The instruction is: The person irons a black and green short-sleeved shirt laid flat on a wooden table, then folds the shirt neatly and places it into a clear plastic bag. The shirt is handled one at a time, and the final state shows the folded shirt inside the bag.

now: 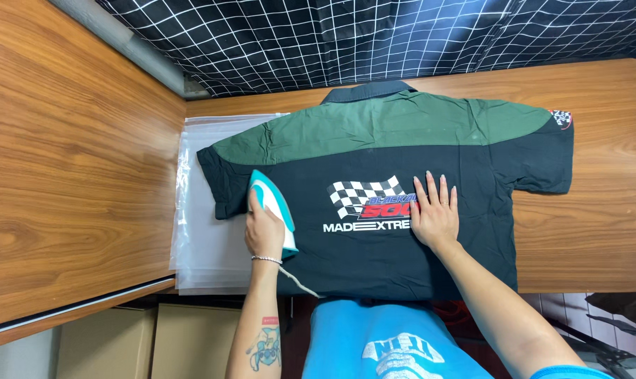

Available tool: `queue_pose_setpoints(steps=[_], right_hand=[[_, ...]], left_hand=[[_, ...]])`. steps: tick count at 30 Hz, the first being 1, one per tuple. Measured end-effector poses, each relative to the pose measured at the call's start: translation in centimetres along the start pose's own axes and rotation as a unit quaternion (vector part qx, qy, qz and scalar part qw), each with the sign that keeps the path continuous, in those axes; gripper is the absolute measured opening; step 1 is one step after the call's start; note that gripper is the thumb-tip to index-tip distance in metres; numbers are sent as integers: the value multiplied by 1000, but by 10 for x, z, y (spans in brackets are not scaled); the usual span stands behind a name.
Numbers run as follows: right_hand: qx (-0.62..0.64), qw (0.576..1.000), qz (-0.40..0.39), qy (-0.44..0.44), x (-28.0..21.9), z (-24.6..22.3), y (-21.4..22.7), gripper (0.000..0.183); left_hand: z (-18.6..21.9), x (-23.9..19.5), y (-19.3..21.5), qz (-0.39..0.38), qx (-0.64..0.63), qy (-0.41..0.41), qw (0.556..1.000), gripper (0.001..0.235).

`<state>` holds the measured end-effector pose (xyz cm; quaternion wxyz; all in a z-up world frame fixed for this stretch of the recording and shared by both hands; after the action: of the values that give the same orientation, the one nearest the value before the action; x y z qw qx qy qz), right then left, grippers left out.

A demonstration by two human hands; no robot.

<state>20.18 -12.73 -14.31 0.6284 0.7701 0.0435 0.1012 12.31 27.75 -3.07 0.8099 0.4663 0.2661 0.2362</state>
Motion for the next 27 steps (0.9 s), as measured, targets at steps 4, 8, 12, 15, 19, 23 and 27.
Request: queue_pose_setpoints(steps=[4, 8, 12, 15, 19, 23, 27], right_hand=[[-11, 1000, 10, 5, 0, 0, 0, 59], [-6, 1000, -5, 0, 8, 2, 2, 59], [1, 1000, -11, 14, 29, -9, 24, 57], [-12, 998, -50, 34, 34, -10, 2, 57], [-23, 999, -26, 23, 30, -10, 5, 57], [-11, 999, -32, 14, 31, -11, 6, 55], [-11, 999, -32, 10, 32, -12, 7, 55]], left_hand=[[12, 3, 6, -1, -4, 13, 1000, 54], [75, -15, -6, -9, -44, -104, 994, 56], [149, -41, -45, -67, -41, -207, 975, 53], [184, -51, -79, -140, -62, -222, 963, 58], [198, -50, -100, -184, -34, -214, 959, 55], [188, -40, -76, -179, 13, -186, 966, 60], [134, 1, -61, -120, 35, -119, 985, 62]])
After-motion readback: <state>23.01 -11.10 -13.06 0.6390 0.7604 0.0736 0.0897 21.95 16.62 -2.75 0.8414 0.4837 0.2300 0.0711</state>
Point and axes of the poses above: each hand's wrist, its own x-axis towards the middle knuckle, its own y-axis out of the back of the hand, z = x × y, the point moved 7 cm from there along x, towards the middle knuckle
